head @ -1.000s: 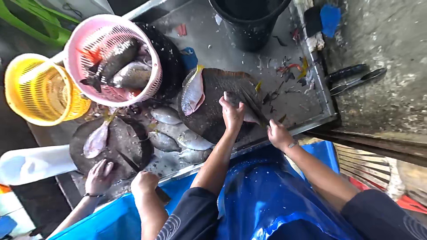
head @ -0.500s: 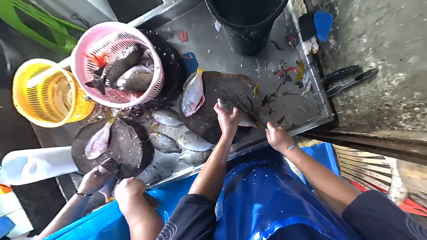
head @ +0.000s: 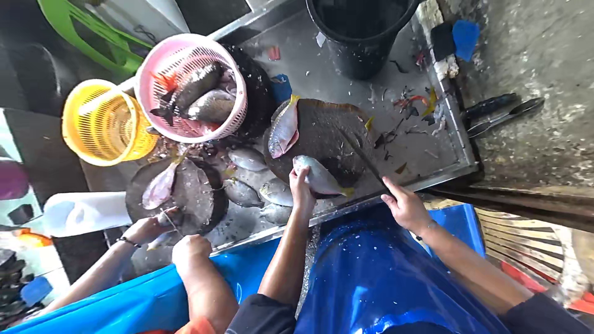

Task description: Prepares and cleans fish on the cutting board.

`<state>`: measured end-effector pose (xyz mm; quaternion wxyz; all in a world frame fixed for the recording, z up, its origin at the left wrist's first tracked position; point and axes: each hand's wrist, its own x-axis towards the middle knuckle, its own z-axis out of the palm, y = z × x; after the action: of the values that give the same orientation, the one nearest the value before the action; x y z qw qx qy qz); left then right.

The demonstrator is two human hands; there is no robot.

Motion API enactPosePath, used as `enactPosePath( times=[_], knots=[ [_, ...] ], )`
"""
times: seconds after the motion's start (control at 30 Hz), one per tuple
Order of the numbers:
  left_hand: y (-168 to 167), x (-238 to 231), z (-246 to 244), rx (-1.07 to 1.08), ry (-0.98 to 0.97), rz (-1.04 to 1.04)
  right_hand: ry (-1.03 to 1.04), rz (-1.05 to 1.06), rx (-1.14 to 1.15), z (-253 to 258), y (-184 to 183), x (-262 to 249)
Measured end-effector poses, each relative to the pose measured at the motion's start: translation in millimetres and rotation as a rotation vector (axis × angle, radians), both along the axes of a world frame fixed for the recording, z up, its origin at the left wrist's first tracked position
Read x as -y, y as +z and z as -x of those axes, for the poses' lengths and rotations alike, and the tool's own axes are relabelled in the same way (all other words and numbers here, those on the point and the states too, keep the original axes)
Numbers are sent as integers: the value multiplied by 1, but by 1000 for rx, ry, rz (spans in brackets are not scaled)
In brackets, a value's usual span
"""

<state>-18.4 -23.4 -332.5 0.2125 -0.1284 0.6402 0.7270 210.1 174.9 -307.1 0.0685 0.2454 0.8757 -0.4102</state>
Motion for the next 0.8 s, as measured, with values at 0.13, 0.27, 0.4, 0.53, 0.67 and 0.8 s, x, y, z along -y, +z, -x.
enactPosePath(
  times=[0.13, 0.27, 0.4, 0.53, 0.67, 0.8],
  knots=[
    [34, 21, 4, 94, 13, -223, 210, -401, 60, -49, -49, 11],
    [56, 27, 17, 92, -6, -317, 275, -396, 210, -1, -34, -5],
    [61, 29, 26, 118, -49, -366, 36, -412, 200, 40, -32, -14],
    [75, 24, 39, 124, -83, -419, 383, -399, 154, 3, -43, 7],
    [93, 20, 43, 124, -165, -432, 84, -345, 270, 49, -25, -10],
    [102, 15, 52, 137, -224, -416, 404, -373, 149, 13, -42, 4]
  ],
)
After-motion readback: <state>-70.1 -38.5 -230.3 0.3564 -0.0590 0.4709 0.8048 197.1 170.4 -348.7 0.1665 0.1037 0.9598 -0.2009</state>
